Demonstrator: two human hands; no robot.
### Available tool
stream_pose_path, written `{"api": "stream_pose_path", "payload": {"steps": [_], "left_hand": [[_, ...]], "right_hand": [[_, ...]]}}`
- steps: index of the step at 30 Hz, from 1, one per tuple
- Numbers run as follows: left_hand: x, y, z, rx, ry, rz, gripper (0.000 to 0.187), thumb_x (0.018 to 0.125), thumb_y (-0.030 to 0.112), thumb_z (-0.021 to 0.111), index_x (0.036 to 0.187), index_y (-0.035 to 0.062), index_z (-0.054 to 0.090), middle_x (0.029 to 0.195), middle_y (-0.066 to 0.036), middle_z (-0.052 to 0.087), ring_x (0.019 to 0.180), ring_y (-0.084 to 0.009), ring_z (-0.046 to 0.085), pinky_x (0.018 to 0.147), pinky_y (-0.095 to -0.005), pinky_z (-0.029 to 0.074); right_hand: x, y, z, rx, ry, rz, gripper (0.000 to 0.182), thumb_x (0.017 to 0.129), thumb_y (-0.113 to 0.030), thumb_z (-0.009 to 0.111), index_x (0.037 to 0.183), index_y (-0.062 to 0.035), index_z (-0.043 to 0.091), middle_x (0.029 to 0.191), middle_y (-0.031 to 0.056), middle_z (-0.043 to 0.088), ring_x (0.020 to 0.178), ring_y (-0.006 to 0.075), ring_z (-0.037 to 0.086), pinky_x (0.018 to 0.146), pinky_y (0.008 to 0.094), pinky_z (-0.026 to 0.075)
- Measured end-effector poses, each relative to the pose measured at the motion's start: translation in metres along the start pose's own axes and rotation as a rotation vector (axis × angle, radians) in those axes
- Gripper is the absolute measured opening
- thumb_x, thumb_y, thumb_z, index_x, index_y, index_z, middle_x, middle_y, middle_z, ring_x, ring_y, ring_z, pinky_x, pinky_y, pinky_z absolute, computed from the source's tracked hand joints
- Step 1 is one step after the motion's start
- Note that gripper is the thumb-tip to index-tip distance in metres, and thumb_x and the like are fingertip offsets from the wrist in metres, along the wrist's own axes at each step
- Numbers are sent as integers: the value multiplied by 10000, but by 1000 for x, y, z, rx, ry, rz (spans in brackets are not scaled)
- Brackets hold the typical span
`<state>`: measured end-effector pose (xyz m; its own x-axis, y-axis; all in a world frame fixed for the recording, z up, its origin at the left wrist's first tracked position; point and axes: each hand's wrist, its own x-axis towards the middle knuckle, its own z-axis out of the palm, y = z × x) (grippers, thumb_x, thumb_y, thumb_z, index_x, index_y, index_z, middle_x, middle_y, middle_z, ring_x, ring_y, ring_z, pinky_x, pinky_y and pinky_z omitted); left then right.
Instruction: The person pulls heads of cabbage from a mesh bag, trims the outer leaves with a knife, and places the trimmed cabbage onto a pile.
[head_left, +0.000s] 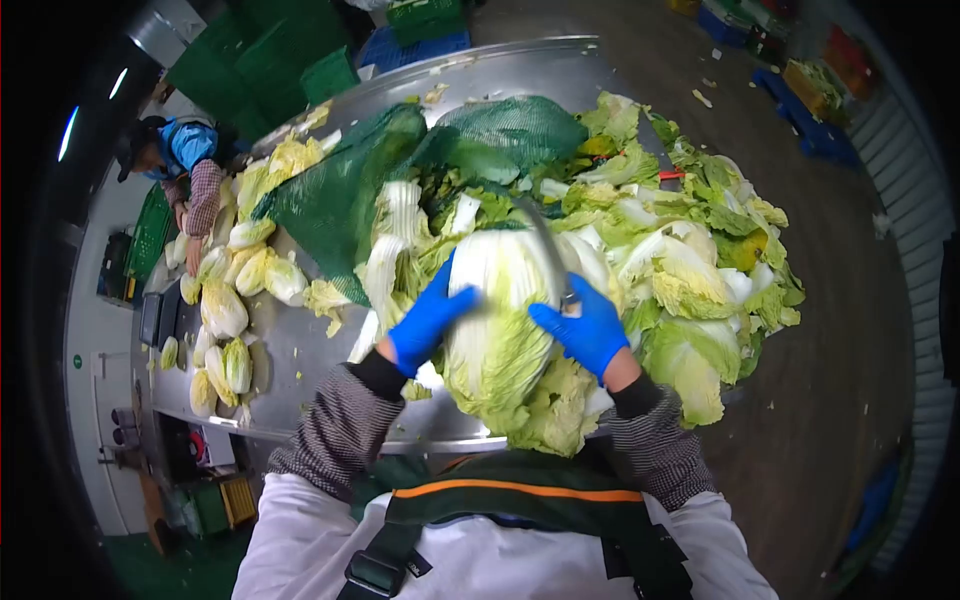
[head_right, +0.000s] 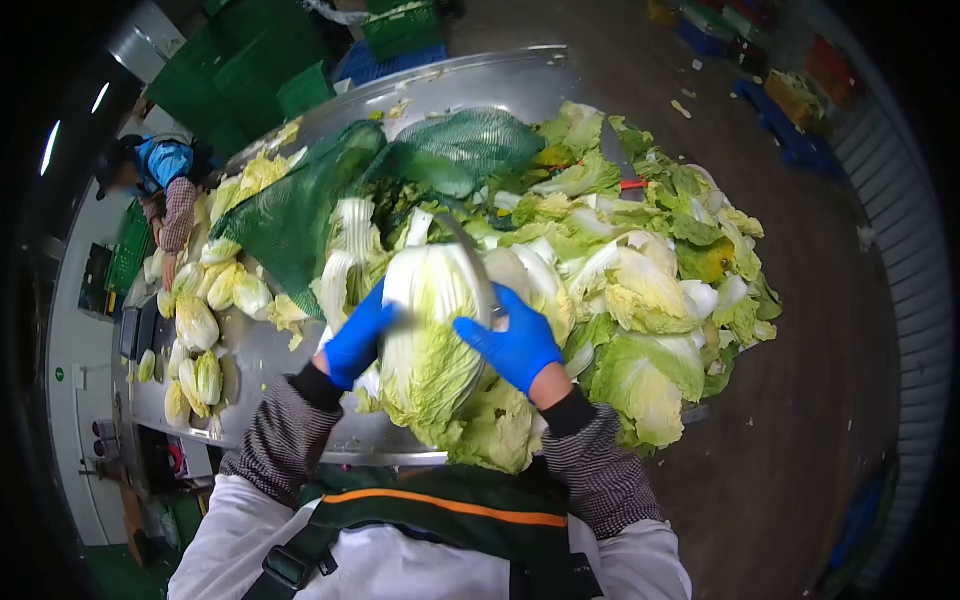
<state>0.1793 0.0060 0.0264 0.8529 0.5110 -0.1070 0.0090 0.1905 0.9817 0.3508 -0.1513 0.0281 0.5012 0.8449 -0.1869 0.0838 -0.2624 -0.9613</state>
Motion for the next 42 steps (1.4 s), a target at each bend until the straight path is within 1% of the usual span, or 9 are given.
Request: {"api": "stream_pose_path", "payload": {"steps": [7,11,18,26,31,34,37,39,42], "left_hand": [[-35,-27,-11,-104,152,-79,849,758,255,734,1430,23,269,1347,-111,456,1226,-209,447,1041,-344,343],[-45,-6,-40,-187,48,-157,874,732,328,740,1418,21,294,1353,-118,464,1221,-228,473,1032,-362,369],[-43,-33,-19,-641,125,-301,694,865,365,610,1403,30,329,1332,-126,492,1216,-249,493,1025,-381,399],[-37,-34,-15,-269,59,-130,886,767,453,710,1406,1,294,1336,-125,473,1197,-213,491,1014,-345,393],[-38,-28,-30,-189,18,-169,936,725,496,736,1398,-2,317,1344,-126,465,1210,-210,480,1018,-344,388],[-40,-9,-36,-132,-28,-142,992,679,476,782,1413,6,310,1374,-129,441,1242,-212,453,1039,-346,366],[-30,3,-35,162,-49,-17,1081,599,411,851,1434,20,286,1409,-135,410,1274,-218,424,1061,-349,339],[-27,-6,-31,471,-6,-16,1181,504,317,911,1448,34,261,1428,-154,392,1289,-231,412,1074,-349,322],[-27,-57,-28,847,108,-69,1201,508,479,872,1439,23,267,1386,-209,423,1266,-301,446,1058,-373,346]], "right_hand": [[-13,56,6,-146,197,-47,449,742,-210,651,1147,-37,563,826,155,664,741,287,661,686,350,525],[-6,110,-28,-676,161,-93,758,770,-429,699,1386,-107,397,1027,179,636,860,256,645,785,379,507],[-2,-2,-3,225,-288,54,736,773,-376,742,1374,-97,420,911,38,601,778,116,582,641,273,513],[-6,15,22,49,-163,27,633,770,-192,657,1342,-47,427,857,90,636,708,156,600,687,301,517],[-8,24,19,245,-190,244,512,768,-50,590,1263,-24,464,712,48,544,533,128,559,422,298,491],[7,85,2,159,-104,335,511,794,-158,633,1261,-32,468,769,104,604,597,202,612,520,342,523],[-7,80,-14,-792,45,80,493,842,-310,619,1238,-48,484,892,167,650,751,312,647,666,397,525],[-9,59,-13,-580,50,-39,497,869,-374,577,1242,-60,486,987,185,641,858,350,627,751,414,501],[-13,36,-3,-323,-141,74,398,908,-329,522,1216,-77,524,1074,169,629,942,337,615,808,413,488]]}}
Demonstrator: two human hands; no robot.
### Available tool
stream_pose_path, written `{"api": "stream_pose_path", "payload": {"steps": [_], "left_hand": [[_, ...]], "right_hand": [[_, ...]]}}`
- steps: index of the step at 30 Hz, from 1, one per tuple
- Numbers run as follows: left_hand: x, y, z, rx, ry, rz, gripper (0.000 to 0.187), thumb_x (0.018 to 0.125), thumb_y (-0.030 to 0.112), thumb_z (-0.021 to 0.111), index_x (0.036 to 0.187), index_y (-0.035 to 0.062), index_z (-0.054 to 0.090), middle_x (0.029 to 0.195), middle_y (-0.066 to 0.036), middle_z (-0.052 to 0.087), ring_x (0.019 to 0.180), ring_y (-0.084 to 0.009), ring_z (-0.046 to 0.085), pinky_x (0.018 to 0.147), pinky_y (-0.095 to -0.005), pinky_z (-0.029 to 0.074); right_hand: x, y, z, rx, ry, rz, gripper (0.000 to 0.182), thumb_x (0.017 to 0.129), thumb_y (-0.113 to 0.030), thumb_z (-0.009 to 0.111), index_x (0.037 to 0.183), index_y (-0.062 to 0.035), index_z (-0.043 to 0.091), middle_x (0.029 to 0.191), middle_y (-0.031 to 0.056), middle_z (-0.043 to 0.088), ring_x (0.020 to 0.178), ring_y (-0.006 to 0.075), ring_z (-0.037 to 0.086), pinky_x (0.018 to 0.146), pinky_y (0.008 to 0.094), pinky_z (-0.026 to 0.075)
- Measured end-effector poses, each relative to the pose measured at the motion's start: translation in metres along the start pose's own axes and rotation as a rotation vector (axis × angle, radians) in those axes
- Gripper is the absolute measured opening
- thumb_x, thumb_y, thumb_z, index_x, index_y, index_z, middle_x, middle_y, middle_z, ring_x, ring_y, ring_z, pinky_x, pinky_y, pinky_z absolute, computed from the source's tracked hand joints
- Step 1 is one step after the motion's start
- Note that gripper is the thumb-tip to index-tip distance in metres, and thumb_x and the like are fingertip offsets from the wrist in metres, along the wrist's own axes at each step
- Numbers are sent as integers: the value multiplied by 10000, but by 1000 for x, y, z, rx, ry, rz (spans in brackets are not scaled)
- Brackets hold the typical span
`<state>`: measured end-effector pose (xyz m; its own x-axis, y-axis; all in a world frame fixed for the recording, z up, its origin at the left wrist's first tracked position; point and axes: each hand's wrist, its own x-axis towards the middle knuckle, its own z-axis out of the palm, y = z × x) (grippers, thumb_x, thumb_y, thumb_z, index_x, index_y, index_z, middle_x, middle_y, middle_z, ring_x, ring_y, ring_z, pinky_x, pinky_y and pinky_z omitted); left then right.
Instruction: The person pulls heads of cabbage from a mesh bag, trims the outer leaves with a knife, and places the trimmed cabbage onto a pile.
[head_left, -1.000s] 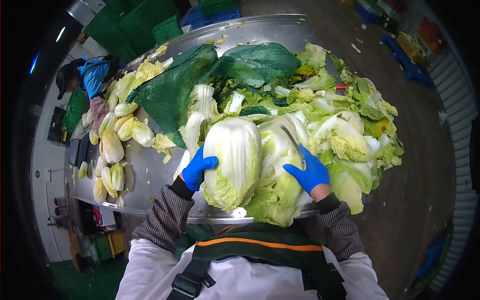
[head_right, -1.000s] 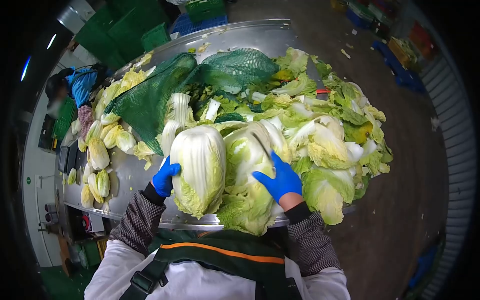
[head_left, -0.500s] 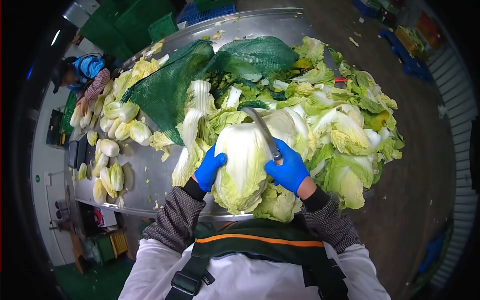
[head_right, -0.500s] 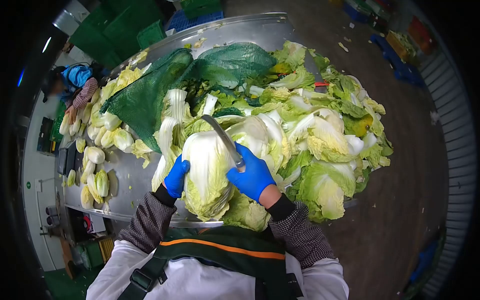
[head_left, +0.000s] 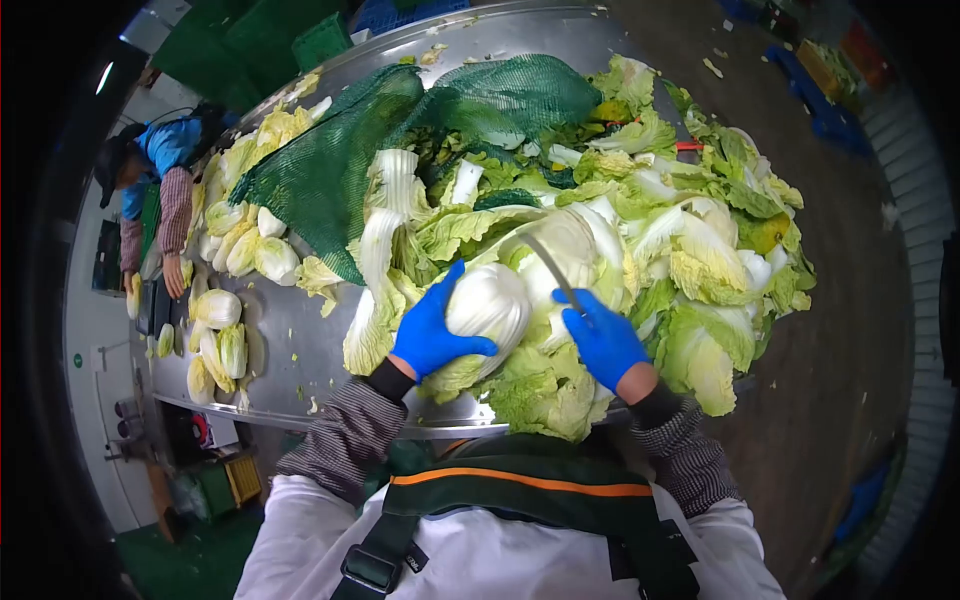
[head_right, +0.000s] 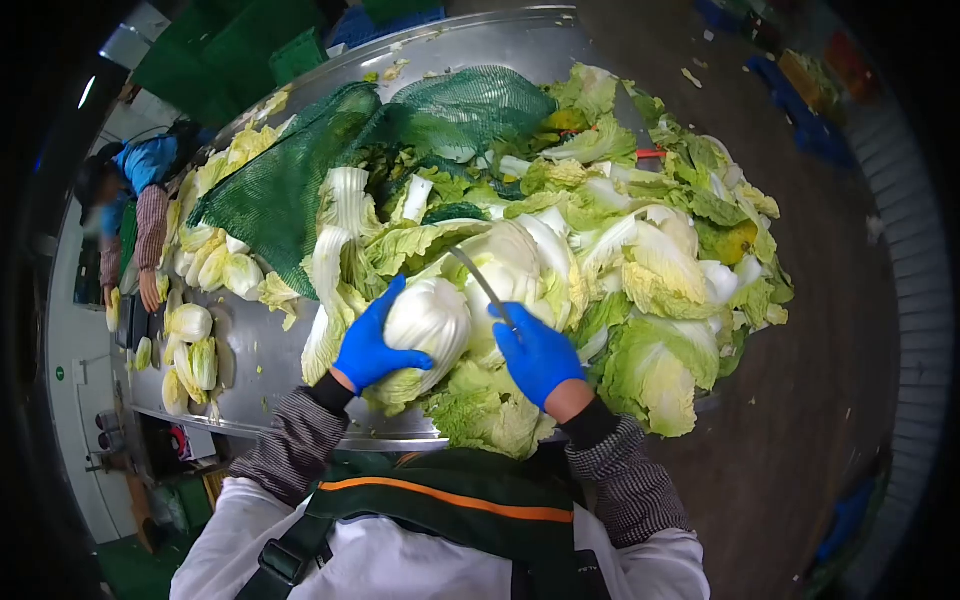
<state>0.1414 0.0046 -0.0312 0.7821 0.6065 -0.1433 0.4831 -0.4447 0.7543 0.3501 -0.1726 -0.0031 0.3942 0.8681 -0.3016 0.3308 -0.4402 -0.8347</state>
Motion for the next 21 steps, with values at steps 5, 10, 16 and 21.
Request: {"api": "stream_pose_path", "payload": {"steps": [5,10,16,21], "left_hand": [[8,7,20,189,23,-77,1208,506,613,811,1404,-14,301,1302,-249,477,1170,-363,514,970,-402,422],[15,6,18,187,-24,-145,1171,512,586,822,1388,-19,332,1302,-230,496,1193,-325,511,990,-376,411],[13,3,24,269,38,-95,1157,525,638,782,1382,-4,344,1205,-225,554,1068,-342,582,895,-396,471],[-1,0,28,257,57,-8,1152,508,621,799,1383,14,360,1154,-205,580,1015,-344,600,867,-405,481]], "right_hand": [[11,54,48,-268,-6,-109,265,923,-236,477,1107,-68,568,1048,152,636,899,311,625,778,401,498],[17,28,42,-458,56,-223,145,895,-176,483,989,-74,527,852,148,611,740,315,625,643,426,497],[30,40,56,-561,50,-252,87,846,-118,495,922,-78,505,775,149,585,671,315,623,556,425,489],[50,83,80,-707,133,-238,87,833,-107,500,914,-76,511,754,138,593,667,314,624,572,420,494]]}}
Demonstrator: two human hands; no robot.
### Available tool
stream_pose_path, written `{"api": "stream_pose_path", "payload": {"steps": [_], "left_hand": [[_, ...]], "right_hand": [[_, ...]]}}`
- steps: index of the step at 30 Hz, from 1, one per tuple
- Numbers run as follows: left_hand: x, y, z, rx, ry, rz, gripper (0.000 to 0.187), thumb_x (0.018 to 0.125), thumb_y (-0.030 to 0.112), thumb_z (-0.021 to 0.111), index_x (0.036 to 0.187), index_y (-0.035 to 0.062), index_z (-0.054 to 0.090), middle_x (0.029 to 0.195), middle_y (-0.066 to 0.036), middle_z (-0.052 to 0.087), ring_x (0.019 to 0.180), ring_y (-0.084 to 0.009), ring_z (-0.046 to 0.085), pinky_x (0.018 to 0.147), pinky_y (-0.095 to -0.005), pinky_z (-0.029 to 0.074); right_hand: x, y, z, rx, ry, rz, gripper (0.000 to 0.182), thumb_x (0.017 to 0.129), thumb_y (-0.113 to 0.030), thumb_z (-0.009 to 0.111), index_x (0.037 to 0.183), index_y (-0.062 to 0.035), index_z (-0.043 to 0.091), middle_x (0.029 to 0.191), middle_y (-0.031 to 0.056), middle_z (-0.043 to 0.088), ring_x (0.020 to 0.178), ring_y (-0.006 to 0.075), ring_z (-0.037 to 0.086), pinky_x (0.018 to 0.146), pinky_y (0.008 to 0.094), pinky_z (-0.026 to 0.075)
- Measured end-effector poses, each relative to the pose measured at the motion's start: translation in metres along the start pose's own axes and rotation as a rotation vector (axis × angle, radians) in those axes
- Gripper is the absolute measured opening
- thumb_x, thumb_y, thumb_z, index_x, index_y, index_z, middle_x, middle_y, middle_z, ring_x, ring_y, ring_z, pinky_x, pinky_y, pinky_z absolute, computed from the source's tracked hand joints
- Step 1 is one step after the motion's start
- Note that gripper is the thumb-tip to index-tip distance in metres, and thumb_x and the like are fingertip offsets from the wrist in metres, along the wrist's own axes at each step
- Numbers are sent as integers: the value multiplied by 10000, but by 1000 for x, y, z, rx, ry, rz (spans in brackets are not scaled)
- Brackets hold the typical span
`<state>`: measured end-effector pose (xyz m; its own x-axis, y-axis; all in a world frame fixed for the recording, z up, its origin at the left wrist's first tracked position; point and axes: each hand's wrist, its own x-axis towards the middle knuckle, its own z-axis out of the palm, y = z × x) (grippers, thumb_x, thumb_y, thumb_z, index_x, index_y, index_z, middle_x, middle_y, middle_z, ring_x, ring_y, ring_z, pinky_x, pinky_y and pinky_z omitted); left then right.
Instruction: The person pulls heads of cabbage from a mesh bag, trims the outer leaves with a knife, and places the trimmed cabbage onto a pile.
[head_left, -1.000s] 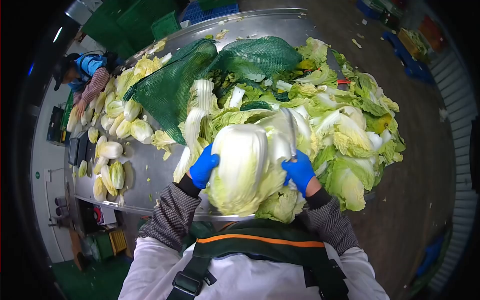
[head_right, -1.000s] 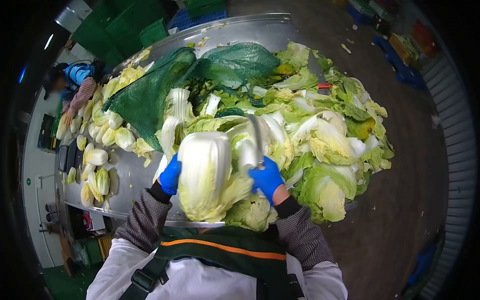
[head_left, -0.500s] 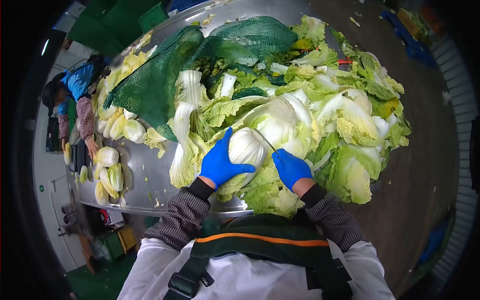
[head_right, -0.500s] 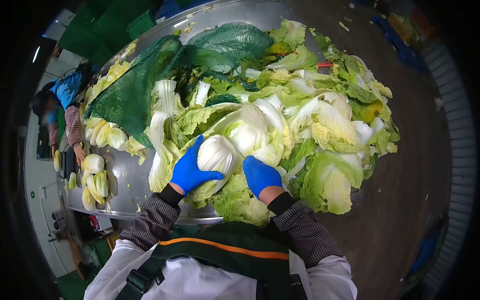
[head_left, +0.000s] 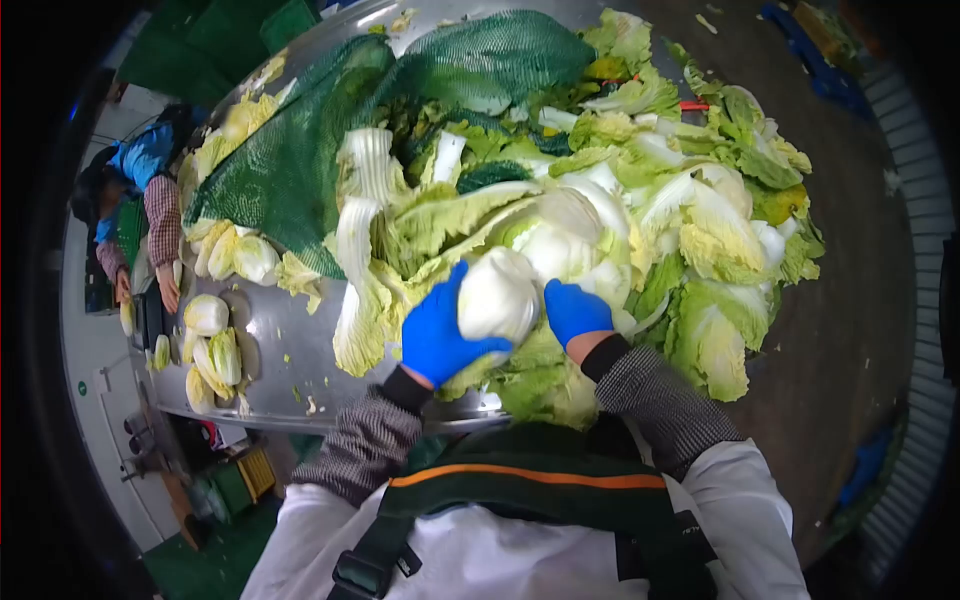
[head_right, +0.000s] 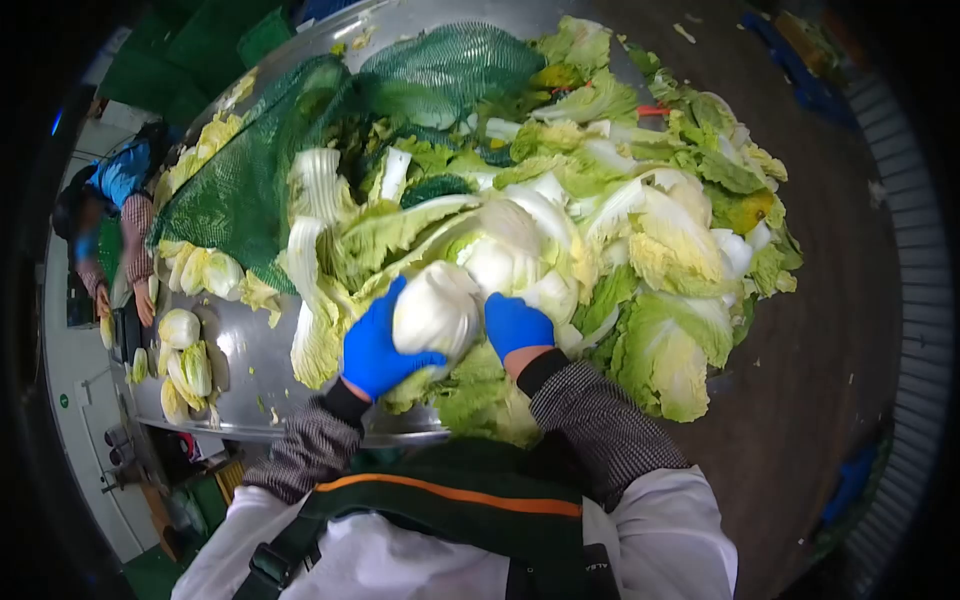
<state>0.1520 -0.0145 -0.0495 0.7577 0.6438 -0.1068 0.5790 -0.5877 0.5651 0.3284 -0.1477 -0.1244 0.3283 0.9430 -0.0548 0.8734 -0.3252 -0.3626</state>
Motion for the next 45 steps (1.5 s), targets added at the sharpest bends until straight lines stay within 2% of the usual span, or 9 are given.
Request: {"api": "stream_pose_path", "payload": {"steps": [7,14,18,25,32,39,41,43,45], "left_hand": [[-14,-31,-22,-505,52,-14,1101,538,407,881,1413,23,332,1345,-151,490,1231,-240,486,1038,-353,371],[-23,-16,-50,-1167,-146,5,924,742,491,733,1412,8,320,1347,-106,477,1222,-206,471,1042,-347,363],[-31,-18,-45,-1611,-249,-224,740,903,561,473,1419,53,321,1396,-125,436,1253,-250,460,1054,-392,370],[-15,-4,-25,-1956,-369,-240,755,908,621,365,1439,89,300,1429,-128,397,1255,-269,458,1059,-429,364],[-15,19,-9,-1667,-122,-6,727,920,619,343,1438,110,310,1415,-126,413,1263,-283,438,1076,-440,333],[2,9,-32,-2128,-127,-108,679,938,580,351,1429,113,322,1418,-109,406,1253,-269,442,1075,-419,332],[4,11,-38,-2142,-168,-105,676,942,573,349,1428,105,321,1418,-111,406,1253,-267,442,1075,-415,332],[9,16,-43,-2150,-200,-93,673,945,566,348,1427,98,320,1418,-113,406,1254,-264,442,1075,-410,333],[15,22,-46,-2150,-234,-81,670,949,559,347,1426,91,320,1417,-115,406,1255,-262,442,1075,-406,333]], "right_hand": [[13,1,-60,114,-229,23,153,849,-158,492,939,-54,559,815,182,648,737,345,634,651,449,490],[17,-41,-131,691,42,-128,632,823,-516,631,1297,-118,507,865,111,650,765,250,634,730,364,506],[18,-47,-161,1135,-321,94,692,804,-458,697,1346,-97,464,1000,43,616,825,119,566,747,291,493],[1,-52,-161,1316,-266,147,680,783,-319,747,1349,-111,433,887,11,558,732,94,536,590,237,483],[-3,-45,-159,1296,-74,62,511,766,-50,592,1260,-93,474,1041,26,554,742,93,531,679,243,468],[-25,0,-164,1301,200,234,549,709,51,486,1246,-61,478,1186,31,552,837,103,539,774,239,453],[-14,39,-141,970,437,199,618,721,20,492,1324,-111,451,1120,73,583,743,167,582,707,296,494],[-10,33,-163,599,289,408,663,777,-106,614,1400,-144,388,1135,114,597,794,187,601,753,304,493],[-7,-4,-170,574,266,201,777,781,-326,710,1437,-156,330,1181,136,593,776,199,604,756,317,497]]}}
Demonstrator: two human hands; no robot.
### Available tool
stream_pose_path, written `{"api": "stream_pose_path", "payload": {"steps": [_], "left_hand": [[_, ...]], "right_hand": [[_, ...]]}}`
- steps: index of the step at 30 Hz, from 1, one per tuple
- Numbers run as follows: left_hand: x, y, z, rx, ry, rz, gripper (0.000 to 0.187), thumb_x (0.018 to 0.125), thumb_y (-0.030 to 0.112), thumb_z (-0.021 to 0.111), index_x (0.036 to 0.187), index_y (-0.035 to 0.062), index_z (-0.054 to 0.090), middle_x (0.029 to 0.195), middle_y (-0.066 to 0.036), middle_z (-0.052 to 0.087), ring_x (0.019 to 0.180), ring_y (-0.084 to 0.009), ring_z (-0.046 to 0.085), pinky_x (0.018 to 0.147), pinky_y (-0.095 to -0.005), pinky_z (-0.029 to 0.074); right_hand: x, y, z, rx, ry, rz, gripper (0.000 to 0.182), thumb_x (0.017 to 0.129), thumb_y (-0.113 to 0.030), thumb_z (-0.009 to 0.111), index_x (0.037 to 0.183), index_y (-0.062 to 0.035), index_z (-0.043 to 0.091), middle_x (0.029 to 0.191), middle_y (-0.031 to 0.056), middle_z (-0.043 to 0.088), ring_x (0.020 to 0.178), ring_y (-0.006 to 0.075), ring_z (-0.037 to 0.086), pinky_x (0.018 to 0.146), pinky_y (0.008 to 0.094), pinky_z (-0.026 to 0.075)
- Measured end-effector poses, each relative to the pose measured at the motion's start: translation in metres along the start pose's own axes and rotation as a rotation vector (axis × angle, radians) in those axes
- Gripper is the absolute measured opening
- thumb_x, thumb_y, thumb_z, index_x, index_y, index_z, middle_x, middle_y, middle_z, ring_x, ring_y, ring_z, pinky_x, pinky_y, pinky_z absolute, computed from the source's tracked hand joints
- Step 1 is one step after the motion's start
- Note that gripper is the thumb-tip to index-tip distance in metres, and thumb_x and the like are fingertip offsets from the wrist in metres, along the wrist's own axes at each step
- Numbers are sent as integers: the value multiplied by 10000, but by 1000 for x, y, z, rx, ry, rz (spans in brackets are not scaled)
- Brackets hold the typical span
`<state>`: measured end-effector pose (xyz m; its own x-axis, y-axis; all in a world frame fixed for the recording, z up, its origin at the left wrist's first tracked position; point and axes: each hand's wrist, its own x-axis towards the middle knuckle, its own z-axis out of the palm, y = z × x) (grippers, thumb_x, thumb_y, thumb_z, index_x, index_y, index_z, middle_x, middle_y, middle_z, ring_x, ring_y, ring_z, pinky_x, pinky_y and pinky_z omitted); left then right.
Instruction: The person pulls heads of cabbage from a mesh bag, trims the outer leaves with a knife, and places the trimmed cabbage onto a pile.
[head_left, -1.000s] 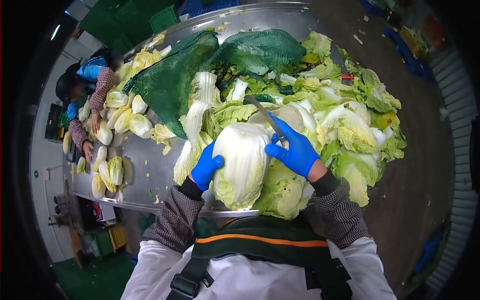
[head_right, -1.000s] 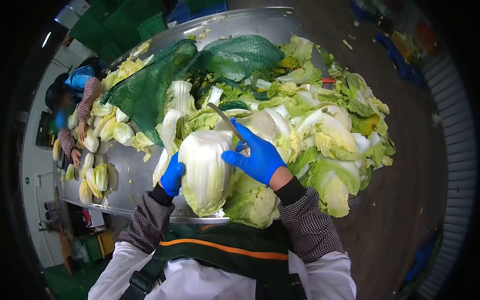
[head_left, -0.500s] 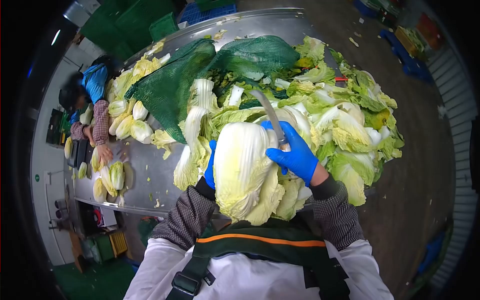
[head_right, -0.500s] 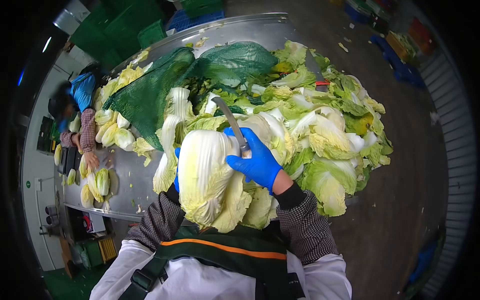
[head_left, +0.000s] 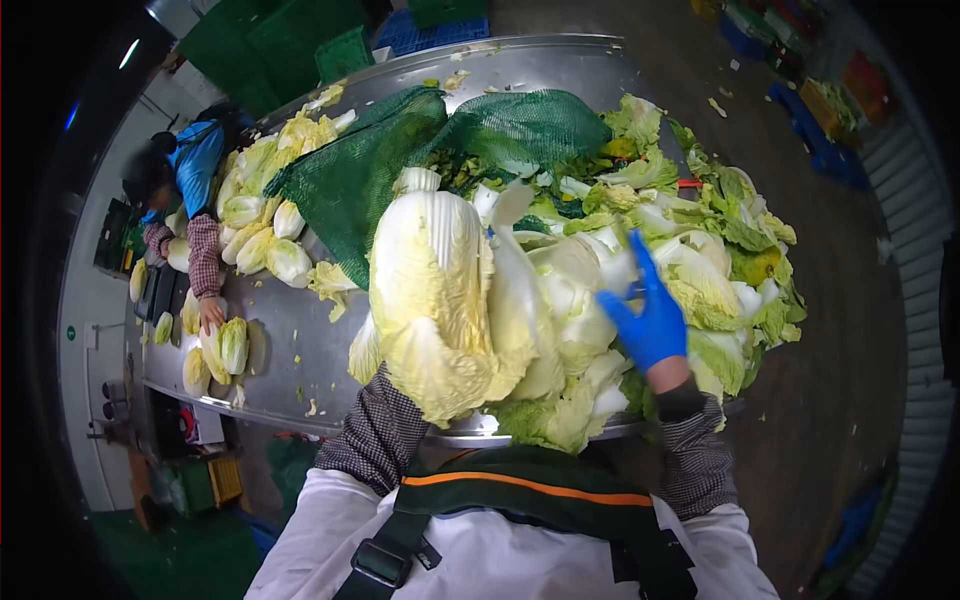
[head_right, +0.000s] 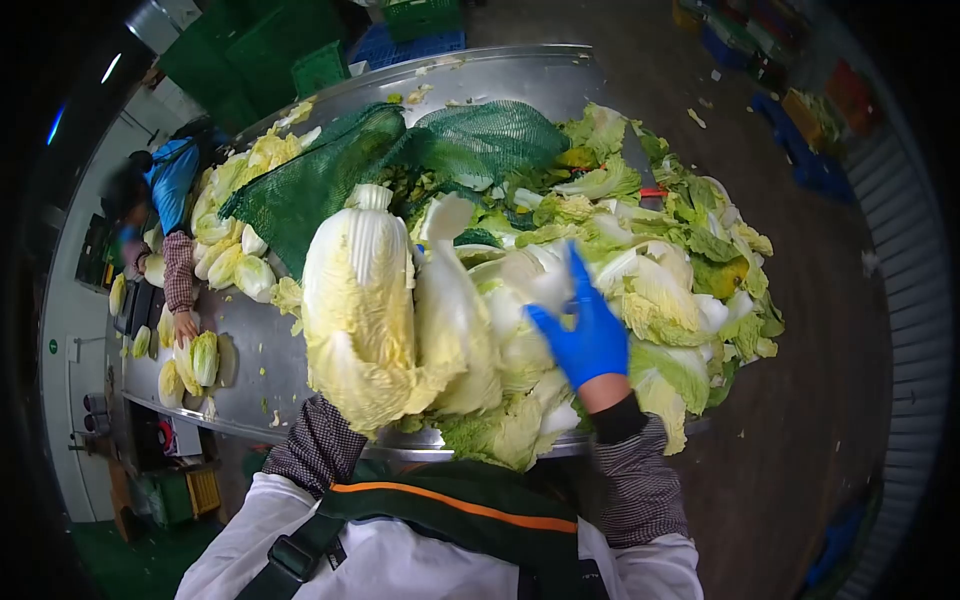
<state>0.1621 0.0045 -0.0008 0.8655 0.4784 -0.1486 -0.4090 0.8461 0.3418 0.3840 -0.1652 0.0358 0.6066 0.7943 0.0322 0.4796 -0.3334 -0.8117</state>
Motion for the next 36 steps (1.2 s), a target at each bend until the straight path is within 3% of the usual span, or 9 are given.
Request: {"api": "stream_pose_path", "payload": {"steps": [3,6,9,12,18,19,23,30,36], "left_hand": [[8,-2,12,8,-17,-26,665,954,549,345,1425,80,319,1417,-118,406,1256,-258,442,1074,-399,333],[13,4,21,93,0,-61,661,959,538,343,1423,68,317,1417,-121,406,1257,-254,441,1074,-392,333],[10,21,25,405,1,-43,656,965,528,341,1421,57,316,1416,-125,406,1258,-250,441,1074,-385,333],[-4,17,30,973,28,149,754,861,405,614,1426,28,287,1390,-124,418,1269,-242,420,1075,-360,310],[-23,6,-11,692,164,68,847,791,443,669,1415,10,293,1360,-132,445,1246,-237,445,1060,-356,332],[-27,6,-17,611,184,48,841,795,444,663,1413,8,296,1359,-134,447,1243,-239,450,1055,-357,340],[-34,11,-4,453,193,16,864,778,462,676,1409,2,304,1364,-143,445,1240,-243,458,1047,-360,356],[-12,4,16,910,6,178,979,671,440,781,1410,3,311,1373,-134,434,1253,-234,438,1070,-360,326],[-14,0,17,989,40,214,965,663,435,789,1398,-1,339,1369,-127,440,1253,-227,436,1071,-352,318]], "right_hand": [[7,-33,33,314,-146,-272,801,775,-465,714,1411,-124,366,1148,119,607,757,159,609,741,298,502],[19,-35,38,833,-535,150,788,784,-415,736,1409,-106,367,1003,59,606,687,96,583,706,241,502],[14,-27,42,658,-362,31,818,765,-376,760,1422,-112,350,1097,69,600,809,126,585,776,285,502],[-1,-16,59,382,-229,-201,829,759,-326,752,1436,-111,324,1186,133,590,945,207,602,846,335,487],[-9,-6,58,264,-217,-228,736,759,-200,646,1431,-208,344,1067,207,623,888,298,637,795,360,500],[-9,-8,50,160,-247,-57,700,752,-145,591,1414,-208,372,1000,209,633,825,317,632,762,378,504],[5,23,43,-116,-207,25,718,769,-372,716,1392,-181,416,1017,175,627,843,265,622,761,354,504],[-2,-47,35,130,-222,-380,655,774,-384,700,1345,-160,471,1048,151,613,853,271,633,762,349,516],[-10,-47,47,34,-132,-172,416,765,-231,634,1153,-119,534,914,133,639,703,258,637,664,370,519]]}}
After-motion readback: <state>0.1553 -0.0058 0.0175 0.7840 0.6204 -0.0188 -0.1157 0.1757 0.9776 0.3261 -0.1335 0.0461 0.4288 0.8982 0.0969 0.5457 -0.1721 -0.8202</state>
